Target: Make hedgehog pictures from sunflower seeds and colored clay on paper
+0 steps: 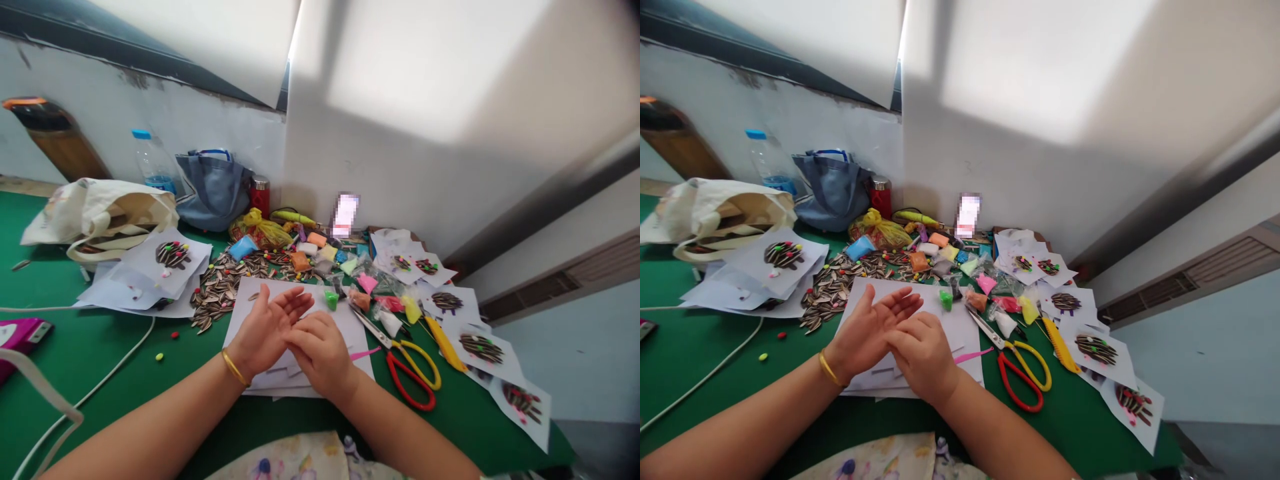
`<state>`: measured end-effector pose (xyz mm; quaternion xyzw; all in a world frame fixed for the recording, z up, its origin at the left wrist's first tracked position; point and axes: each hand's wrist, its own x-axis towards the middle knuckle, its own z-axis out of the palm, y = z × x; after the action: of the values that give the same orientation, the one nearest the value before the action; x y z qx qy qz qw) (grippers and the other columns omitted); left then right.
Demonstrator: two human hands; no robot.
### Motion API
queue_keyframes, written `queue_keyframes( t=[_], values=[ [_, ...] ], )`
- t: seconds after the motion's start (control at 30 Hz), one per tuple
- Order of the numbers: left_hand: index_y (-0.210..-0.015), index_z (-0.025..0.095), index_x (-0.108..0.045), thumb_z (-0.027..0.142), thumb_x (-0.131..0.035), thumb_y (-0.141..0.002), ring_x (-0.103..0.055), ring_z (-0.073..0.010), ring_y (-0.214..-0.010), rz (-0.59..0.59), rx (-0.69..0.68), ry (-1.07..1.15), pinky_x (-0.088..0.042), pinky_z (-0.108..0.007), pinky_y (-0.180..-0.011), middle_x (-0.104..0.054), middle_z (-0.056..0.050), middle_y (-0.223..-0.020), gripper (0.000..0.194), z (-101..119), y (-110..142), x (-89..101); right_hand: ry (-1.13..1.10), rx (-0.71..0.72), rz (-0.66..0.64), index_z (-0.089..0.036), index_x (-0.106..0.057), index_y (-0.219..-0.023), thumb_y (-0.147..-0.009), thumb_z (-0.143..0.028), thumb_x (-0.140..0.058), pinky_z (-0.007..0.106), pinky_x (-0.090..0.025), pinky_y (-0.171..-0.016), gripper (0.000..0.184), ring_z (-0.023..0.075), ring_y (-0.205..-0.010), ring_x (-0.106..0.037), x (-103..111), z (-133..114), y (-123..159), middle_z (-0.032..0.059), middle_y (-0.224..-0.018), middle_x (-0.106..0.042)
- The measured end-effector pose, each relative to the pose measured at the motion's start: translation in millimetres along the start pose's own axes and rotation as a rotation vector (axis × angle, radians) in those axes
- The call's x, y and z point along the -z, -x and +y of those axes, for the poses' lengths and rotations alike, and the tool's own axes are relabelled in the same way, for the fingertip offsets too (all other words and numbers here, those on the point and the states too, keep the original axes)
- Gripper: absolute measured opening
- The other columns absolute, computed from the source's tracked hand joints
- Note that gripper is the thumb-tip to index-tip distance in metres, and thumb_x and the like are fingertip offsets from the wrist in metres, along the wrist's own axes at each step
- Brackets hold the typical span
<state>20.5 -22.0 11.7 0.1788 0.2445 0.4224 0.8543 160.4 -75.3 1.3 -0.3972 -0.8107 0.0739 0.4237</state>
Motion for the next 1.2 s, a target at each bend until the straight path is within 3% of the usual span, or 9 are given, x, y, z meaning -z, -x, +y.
queue_keyframes(
  t=[0.27,0.5,0.73,0.93,1.2],
  values=[
    [-0.11,0.017,-0.062,0.067,-0.023,-0.093,-0.058,-0.0248,-0.118,0.013,-0.015,0.078,-0.048,-0.045,-0.1,-0.063,-0.015,-0.118,0.065,3,-3,4.8,0.036,0.05,-0.001,-0.025,-0.07,-0.089,-0.091,-0.024,-0.059,0.038,-0.048,-0.079,0.01,0.0197,-0.083,-0.059,-9,-5,0,0.0036,-0.083,-0.071],
    [-0.11,0.016,-0.061,0.067,-0.024,-0.093,-0.061,-0.0231,-0.112,0.018,0.01,0.243,-0.048,-0.044,-0.1,-0.064,-0.014,-0.113,0.066,8,-3,5.5,0.066,0.102,-0.02,-0.025,-0.068,-0.112,-0.092,-0.017,-0.054,0.038,-0.048,-0.086,0.026,0.0209,-0.095,-0.057,-11,-6,1,0.0052,-0.101,-0.071],
    [-0.112,0.015,-0.061,0.068,-0.024,-0.093,-0.06,-0.0247,-0.115,0.032,-0.044,0.295,-0.05,-0.047,-0.098,-0.064,-0.014,-0.113,0.067,18,-2,6.3,0.176,0.094,-0.137,-0.027,-0.062,-0.126,-0.088,-0.033,-0.06,0.044,-0.042,-0.093,0.039,0.0257,-0.108,-0.051,-9,-8,4,0.0071,-0.122,-0.062],
    [-0.113,0.011,-0.06,0.068,-0.027,-0.092,-0.061,-0.0274,-0.112,0.075,-0.029,0.323,-0.053,-0.047,-0.094,-0.064,-0.018,-0.113,0.069,17,-4,8.6,0.284,0.131,-0.118,-0.028,-0.057,-0.132,-0.089,-0.05,-0.058,0.043,-0.035,-0.103,0.048,0.0281,-0.128,-0.039,-16,-2,7,0.007,-0.146,-0.044],
    [-0.115,0.011,-0.06,0.068,-0.029,-0.091,-0.065,-0.0284,-0.104,0.124,-0.053,0.392,-0.056,-0.049,-0.089,-0.066,-0.018,-0.108,0.068,20,-6,12.2,0.373,0.18,-0.219,-0.031,-0.048,-0.141,-0.089,-0.062,-0.051,0.043,-0.028,-0.11,0.061,0.0288,-0.141,-0.027,-15,-4,9,0.0026,-0.156,-0.032]
  ],
)
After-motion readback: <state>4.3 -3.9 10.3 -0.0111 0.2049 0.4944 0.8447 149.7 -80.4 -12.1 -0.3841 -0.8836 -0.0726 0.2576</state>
